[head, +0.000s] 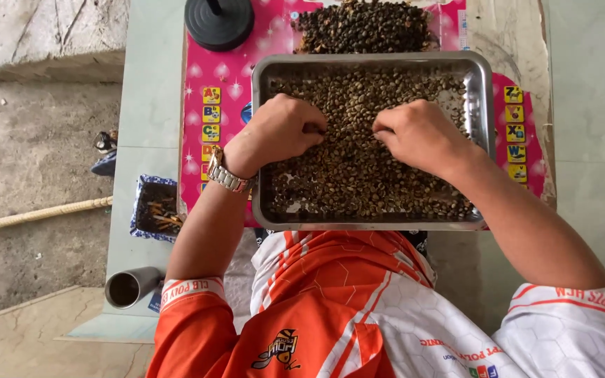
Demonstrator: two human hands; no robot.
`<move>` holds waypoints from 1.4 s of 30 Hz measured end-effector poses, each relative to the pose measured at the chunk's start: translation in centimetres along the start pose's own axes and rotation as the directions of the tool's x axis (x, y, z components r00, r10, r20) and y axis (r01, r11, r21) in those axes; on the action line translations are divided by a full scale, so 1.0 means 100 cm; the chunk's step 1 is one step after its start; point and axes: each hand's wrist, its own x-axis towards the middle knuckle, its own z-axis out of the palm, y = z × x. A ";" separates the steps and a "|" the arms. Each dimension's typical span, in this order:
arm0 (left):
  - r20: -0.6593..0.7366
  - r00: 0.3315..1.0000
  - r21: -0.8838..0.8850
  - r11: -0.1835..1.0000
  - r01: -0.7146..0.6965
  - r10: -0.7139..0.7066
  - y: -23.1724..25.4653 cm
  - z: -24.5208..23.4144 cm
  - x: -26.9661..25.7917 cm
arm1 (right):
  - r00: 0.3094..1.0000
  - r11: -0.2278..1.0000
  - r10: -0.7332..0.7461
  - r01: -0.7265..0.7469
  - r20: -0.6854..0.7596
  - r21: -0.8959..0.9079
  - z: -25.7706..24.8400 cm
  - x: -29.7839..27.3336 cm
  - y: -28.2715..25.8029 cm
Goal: Manual sorting of coffee beans to remove defects in a metal tray.
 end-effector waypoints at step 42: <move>-0.867 0.409 0.179 0.944 -0.278 0.286 0.094 -0.048 -0.206 | 0.802 0.905 -0.425 0.390 -0.419 -0.171 -0.073 -0.086 -0.081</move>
